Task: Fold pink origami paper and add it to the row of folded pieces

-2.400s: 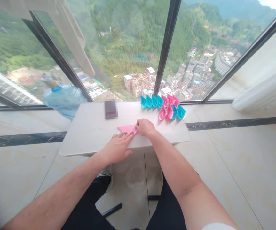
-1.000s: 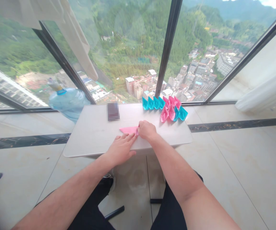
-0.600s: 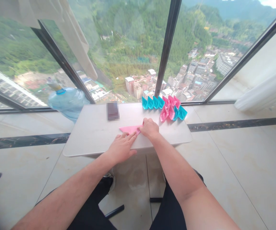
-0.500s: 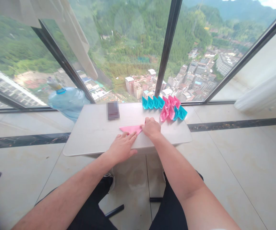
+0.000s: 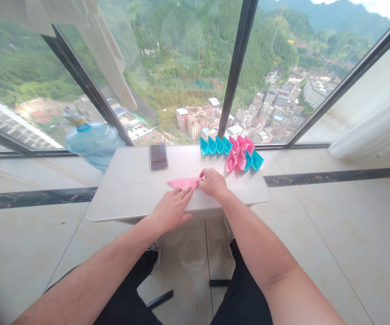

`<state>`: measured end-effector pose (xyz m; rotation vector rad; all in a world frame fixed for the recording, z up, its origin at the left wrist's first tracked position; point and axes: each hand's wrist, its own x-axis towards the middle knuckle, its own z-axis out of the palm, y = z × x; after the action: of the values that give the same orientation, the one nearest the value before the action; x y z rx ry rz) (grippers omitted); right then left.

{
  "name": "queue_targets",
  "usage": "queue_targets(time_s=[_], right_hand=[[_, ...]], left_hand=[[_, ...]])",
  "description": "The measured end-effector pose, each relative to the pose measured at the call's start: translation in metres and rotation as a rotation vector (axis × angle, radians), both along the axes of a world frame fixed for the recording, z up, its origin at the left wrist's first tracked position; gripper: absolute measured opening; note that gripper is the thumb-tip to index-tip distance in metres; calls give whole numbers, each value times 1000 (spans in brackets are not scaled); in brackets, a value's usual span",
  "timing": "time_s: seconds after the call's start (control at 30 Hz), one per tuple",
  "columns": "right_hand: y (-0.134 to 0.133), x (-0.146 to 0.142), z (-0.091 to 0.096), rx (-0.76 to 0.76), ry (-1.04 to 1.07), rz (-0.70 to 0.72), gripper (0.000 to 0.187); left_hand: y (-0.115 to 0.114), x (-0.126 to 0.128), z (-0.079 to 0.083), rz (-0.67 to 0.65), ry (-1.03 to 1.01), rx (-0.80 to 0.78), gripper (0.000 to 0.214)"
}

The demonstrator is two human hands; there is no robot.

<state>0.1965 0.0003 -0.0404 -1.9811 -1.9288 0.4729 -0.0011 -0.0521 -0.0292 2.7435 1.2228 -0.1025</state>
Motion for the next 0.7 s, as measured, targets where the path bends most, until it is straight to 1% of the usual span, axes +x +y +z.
queue_targets(time_s=[0.07, 0.2, 0.4, 0.7], right_hand=[[2, 0, -1, -1, 4, 11, 12], [5, -3, -4, -9, -16, 19, 9], [6, -3, -5, -15, -44, 21, 9], [6, -5, -6, -21, -90, -10, 9]], left_hand=[[-1, 0, 0, -4, -2, 6, 83], [-2, 0, 1, -10, 1, 14, 83], [-5, 0, 1, 5, 5, 36, 83], [-5, 2, 0, 23, 14, 12, 84]])
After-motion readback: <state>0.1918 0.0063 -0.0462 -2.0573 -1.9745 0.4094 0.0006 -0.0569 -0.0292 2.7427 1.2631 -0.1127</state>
